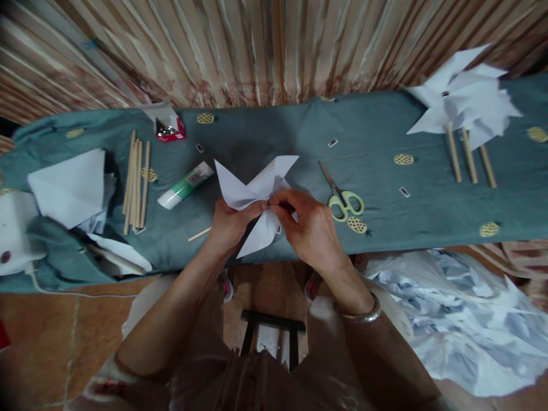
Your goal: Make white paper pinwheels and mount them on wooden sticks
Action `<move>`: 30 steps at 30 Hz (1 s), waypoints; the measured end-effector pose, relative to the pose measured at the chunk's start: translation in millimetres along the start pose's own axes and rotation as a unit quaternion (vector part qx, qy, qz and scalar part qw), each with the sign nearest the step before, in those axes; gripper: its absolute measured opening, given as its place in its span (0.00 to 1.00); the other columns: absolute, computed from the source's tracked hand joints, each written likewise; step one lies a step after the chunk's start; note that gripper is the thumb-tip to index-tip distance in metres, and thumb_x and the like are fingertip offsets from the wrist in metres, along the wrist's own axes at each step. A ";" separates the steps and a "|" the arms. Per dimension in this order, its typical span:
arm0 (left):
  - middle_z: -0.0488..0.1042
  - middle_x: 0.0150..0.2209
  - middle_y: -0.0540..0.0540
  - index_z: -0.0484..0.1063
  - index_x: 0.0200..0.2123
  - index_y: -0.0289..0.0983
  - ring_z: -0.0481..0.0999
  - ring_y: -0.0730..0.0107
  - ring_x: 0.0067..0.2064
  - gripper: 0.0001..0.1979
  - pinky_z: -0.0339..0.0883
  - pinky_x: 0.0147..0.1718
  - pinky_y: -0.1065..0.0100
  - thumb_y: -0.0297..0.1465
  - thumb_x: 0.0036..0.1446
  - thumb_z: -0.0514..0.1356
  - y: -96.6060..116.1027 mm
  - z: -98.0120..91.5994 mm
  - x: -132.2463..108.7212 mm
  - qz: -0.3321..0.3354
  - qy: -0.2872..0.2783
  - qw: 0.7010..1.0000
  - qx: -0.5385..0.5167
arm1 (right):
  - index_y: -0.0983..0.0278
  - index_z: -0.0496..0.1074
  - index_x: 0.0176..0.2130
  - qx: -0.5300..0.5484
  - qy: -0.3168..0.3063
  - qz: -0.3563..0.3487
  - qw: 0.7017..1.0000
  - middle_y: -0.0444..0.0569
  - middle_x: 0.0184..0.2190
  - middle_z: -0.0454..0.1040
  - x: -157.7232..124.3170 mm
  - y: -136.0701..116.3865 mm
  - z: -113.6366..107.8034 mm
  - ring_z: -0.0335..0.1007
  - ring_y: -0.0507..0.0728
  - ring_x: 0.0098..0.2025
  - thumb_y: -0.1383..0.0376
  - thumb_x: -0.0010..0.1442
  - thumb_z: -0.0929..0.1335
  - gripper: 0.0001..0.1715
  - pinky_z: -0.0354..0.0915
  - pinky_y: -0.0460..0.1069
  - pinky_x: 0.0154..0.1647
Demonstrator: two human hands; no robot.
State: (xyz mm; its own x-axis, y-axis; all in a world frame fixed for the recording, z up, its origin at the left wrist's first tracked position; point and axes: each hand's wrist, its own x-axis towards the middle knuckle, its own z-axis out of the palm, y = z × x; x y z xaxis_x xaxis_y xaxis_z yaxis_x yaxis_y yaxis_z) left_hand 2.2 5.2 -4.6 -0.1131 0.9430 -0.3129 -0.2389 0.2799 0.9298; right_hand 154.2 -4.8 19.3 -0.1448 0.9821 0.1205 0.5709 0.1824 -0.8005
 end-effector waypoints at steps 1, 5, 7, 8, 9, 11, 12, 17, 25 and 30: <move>0.80 0.27 0.48 0.80 0.26 0.32 0.76 0.69 0.29 0.10 0.69 0.32 0.69 0.32 0.38 0.72 0.2 0.4 -0.3 -0.001 0.001 1.000 -0.001 | 0.62 0.75 0.37 0.002 0.000 0.002 1.000 0.46 0.33 0.78 -0.1 0.3 0.1 0.74 0.56 0.35 0.65 0.61 0.67 0.05 0.67 0.51 0.38; 0.81 0.29 0.47 0.80 0.27 0.32 0.78 0.67 0.31 0.12 0.70 0.33 0.68 0.32 0.37 0.72 0.1 1.2 -0.9 -0.001 0.010 1.000 0.003 | 0.62 0.75 0.38 0.014 0.000 0.009 1.000 0.46 0.33 0.78 -0.5 2.3 1.2 0.74 0.56 0.35 0.64 0.61 0.67 0.05 0.67 0.51 0.37; 0.81 0.30 0.46 0.80 0.28 0.32 0.79 0.65 0.32 0.13 0.71 0.34 0.67 0.33 0.37 0.72 -0.6 0.6 -0.7 0.001 0.011 1.000 0.014 | 0.62 0.75 0.38 0.020 -0.003 0.010 1.000 0.46 0.33 0.78 -0.6 3.2 1.4 0.73 0.56 0.35 0.64 0.61 0.68 0.05 0.67 0.51 0.37; 0.81 0.30 0.46 0.81 0.28 0.32 0.79 0.64 0.33 0.13 0.72 0.34 0.66 0.33 0.37 0.72 -1.0 0.2 -0.6 0.004 0.010 1.000 0.019 | 0.62 0.75 0.37 0.023 -0.006 0.010 1.000 0.46 0.33 0.78 -0.5 3.4 1.3 0.73 0.56 0.35 0.64 0.61 0.68 0.05 0.67 0.51 0.37; 0.82 0.31 0.46 0.81 0.29 0.32 0.79 0.64 0.33 0.13 0.72 0.34 0.66 0.34 0.37 0.72 -1.4 -0.3 -0.4 0.008 0.008 1.000 0.023 | 0.62 0.75 0.37 0.026 -0.010 0.011 1.000 0.46 0.33 0.77 -0.4 3.3 1.0 0.73 0.56 0.35 0.64 0.61 0.68 0.05 0.67 0.50 0.37; 0.82 0.31 0.45 0.81 0.30 0.32 0.80 0.63 0.34 0.14 0.73 0.35 0.66 0.34 0.38 0.72 -2.1 -1.2 -0.1 0.016 -0.001 0.999 0.029 | 0.62 0.75 0.37 0.031 -0.014 0.016 0.999 0.46 0.32 0.77 -0.1 2.8 0.1 0.73 0.56 0.34 0.64 0.61 0.68 0.05 0.67 0.50 0.37; 0.82 0.32 0.45 0.81 0.30 0.32 0.80 0.62 0.34 0.14 0.73 0.35 0.66 0.34 0.39 0.72 -2.4 -1.6 0.1 0.020 -0.004 0.999 0.030 | 0.62 0.75 0.36 0.033 -0.015 0.018 0.999 0.45 0.32 0.77 0.1 2.4 -0.4 0.73 0.55 0.34 0.64 0.61 0.68 0.05 0.66 0.50 0.36; 0.83 0.32 0.45 0.81 0.31 0.32 0.81 0.61 0.35 0.13 0.74 0.35 0.66 0.33 0.39 0.72 -2.1 -2.3 0.2 0.033 -0.007 0.999 0.043 | 0.63 0.75 0.35 0.054 -0.024 0.028 0.998 0.45 0.30 0.77 1.8 2.4 -2.5 0.72 0.55 0.33 0.64 0.61 0.68 0.05 0.65 0.50 0.35; 0.82 0.30 0.45 0.80 0.28 0.32 0.80 0.63 0.33 0.13 0.72 0.31 0.68 0.34 0.38 0.71 1.4 -2.6 -0.9 0.027 -0.008 0.996 0.079 | 0.63 0.75 0.34 0.098 -0.026 0.049 0.994 0.45 0.29 0.76 4.0 6.0 -0.5 0.71 0.54 0.31 0.62 0.60 0.69 0.07 0.64 0.49 0.32; 0.81 0.29 0.45 0.80 0.29 0.31 0.78 0.65 0.31 0.16 0.71 0.30 0.68 0.36 0.37 0.72 0.2 -3.3 -0.9 0.026 -0.027 0.997 0.068 | 0.63 0.74 0.34 0.105 -0.028 0.057 0.992 0.46 0.29 0.76 4.7 8.6 -0.2 0.71 0.54 0.31 0.61 0.60 0.69 0.07 0.64 0.50 0.33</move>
State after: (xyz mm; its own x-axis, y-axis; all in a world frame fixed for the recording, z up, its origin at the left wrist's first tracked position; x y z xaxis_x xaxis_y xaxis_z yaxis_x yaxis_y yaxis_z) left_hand -0.9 3.8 -4.8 -0.0687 0.9644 -0.2552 -0.1013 0.2478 0.9635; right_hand 158.6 1.4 13.1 -0.1373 0.9905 -0.0058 0.4052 0.0508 -0.9128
